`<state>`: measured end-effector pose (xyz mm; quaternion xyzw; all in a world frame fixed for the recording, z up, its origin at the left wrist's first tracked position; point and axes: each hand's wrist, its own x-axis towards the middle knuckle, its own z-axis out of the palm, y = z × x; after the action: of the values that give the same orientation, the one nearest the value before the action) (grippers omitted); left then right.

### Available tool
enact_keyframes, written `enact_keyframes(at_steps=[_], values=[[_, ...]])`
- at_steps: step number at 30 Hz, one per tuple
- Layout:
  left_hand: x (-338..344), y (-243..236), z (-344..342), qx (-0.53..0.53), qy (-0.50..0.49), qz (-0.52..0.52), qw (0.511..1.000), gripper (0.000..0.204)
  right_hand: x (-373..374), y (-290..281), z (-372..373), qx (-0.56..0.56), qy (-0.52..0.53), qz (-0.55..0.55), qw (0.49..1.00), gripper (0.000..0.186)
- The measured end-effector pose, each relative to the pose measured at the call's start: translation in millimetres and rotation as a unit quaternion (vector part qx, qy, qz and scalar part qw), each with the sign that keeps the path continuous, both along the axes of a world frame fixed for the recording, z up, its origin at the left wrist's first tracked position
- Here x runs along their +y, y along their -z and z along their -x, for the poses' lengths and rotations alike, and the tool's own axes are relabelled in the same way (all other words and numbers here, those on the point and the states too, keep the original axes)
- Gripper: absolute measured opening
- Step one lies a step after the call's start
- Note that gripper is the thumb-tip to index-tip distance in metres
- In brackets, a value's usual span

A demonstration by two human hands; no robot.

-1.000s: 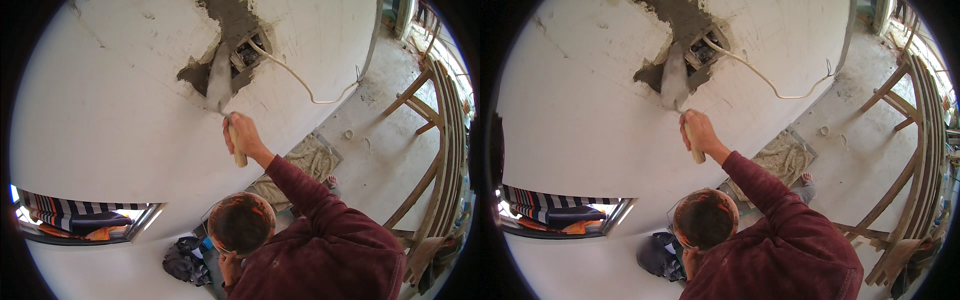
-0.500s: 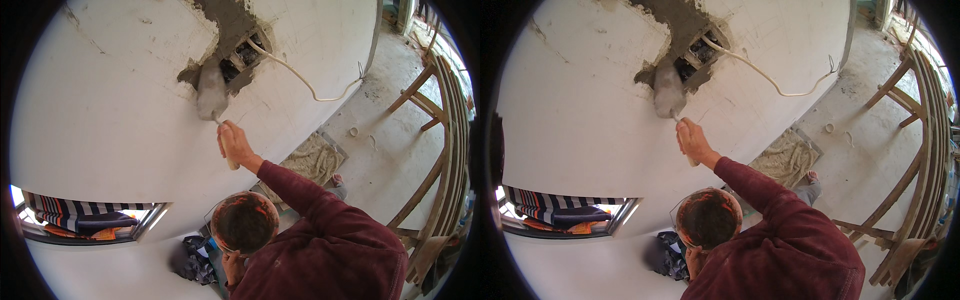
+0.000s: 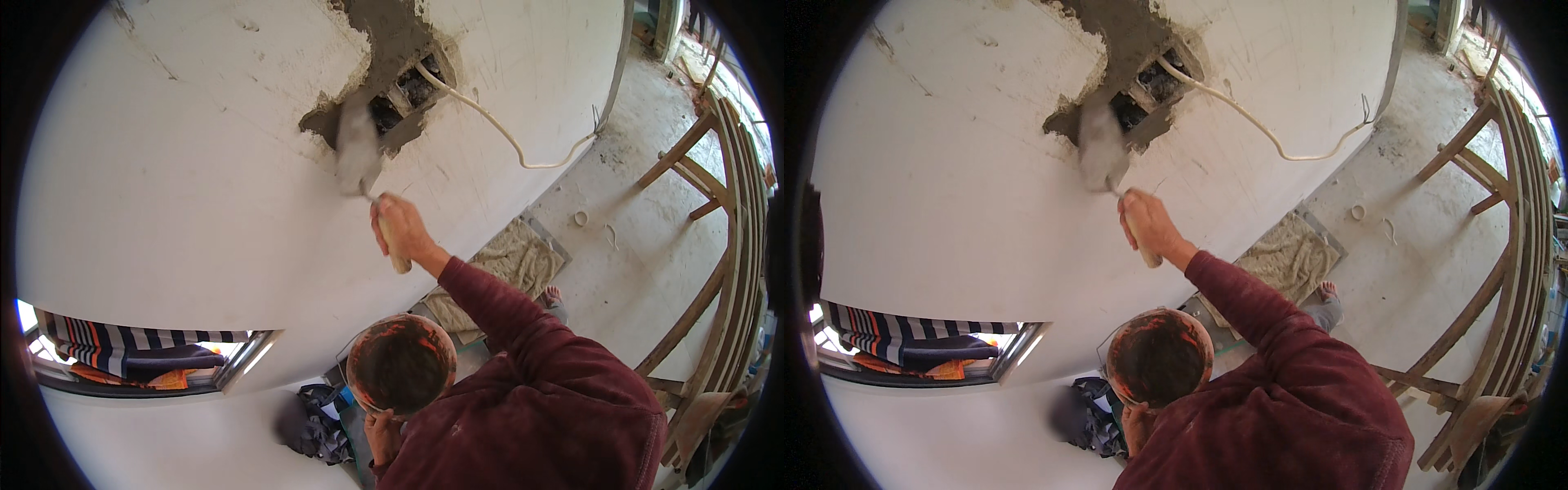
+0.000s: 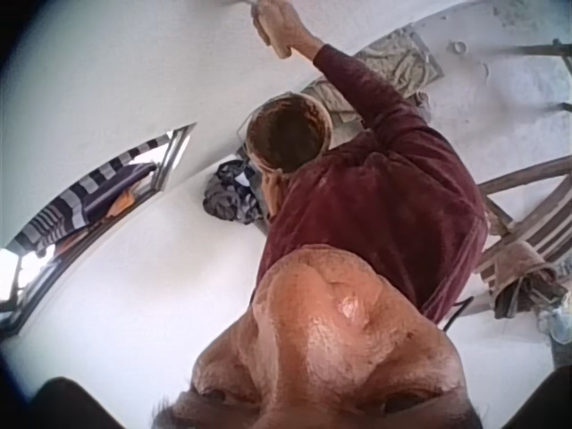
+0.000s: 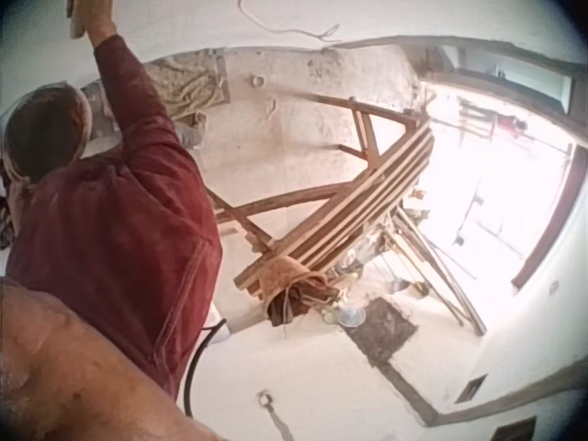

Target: The person applies mortar from a bucket onto a wall cavity with a trowel, smoothing the surface around electrical wires.

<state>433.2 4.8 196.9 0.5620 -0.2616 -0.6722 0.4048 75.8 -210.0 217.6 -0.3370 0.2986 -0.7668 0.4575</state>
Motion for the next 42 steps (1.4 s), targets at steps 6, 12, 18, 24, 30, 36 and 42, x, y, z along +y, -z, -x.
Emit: enact_keyframes(at_steps=[6, 12, 18, 24, 30, 36, 42], values=[[-5.1, 2.9, -3.1, -0.007, 0.002, -0.006, 1.000, 0.019, 43.1, 18.0, -26.0, 0.213, -0.027, -0.016, 0.977, 0.037], [-3.7, 5.0, -7.6, -0.030, 0.015, 0.004, 0.999, 0.023, 22.5, 11.5, 1.2, 0.084, 0.021, -0.014, 0.996, 0.037], [-6.4, -1.2, 2.8, -0.011, 0.008, 0.009, 1.000, 0.024, 61.3, 21.9, 0.6, 0.178, -0.071, -0.072, 0.979, 0.039], [-9.1, -6.9, 10.8, -0.030, 0.007, -0.013, 0.999, 0.021, 44.1, 7.4, 30.9, 0.197, 0.004, -0.050, 0.979, 0.039], [-15.5, -2.2, 17.5, -0.016, 0.011, 0.010, 1.000, 0.006, 33.6, -31.9, 57.2, 0.289, -0.056, -0.044, 0.955, 0.038], [-16.7, -1.8, 22.6, -0.033, 0.011, 0.005, 0.999, 0.008, 73.8, -56.0, 75.3, 0.300, -0.125, -0.061, 0.944, 0.038], [-24.8, -1.5, 29.5, -0.066, 0.048, -0.006, 0.997, 0.023, 56.2, -46.2, 92.6, 0.330, -0.092, -0.048, 0.938, 0.033]])
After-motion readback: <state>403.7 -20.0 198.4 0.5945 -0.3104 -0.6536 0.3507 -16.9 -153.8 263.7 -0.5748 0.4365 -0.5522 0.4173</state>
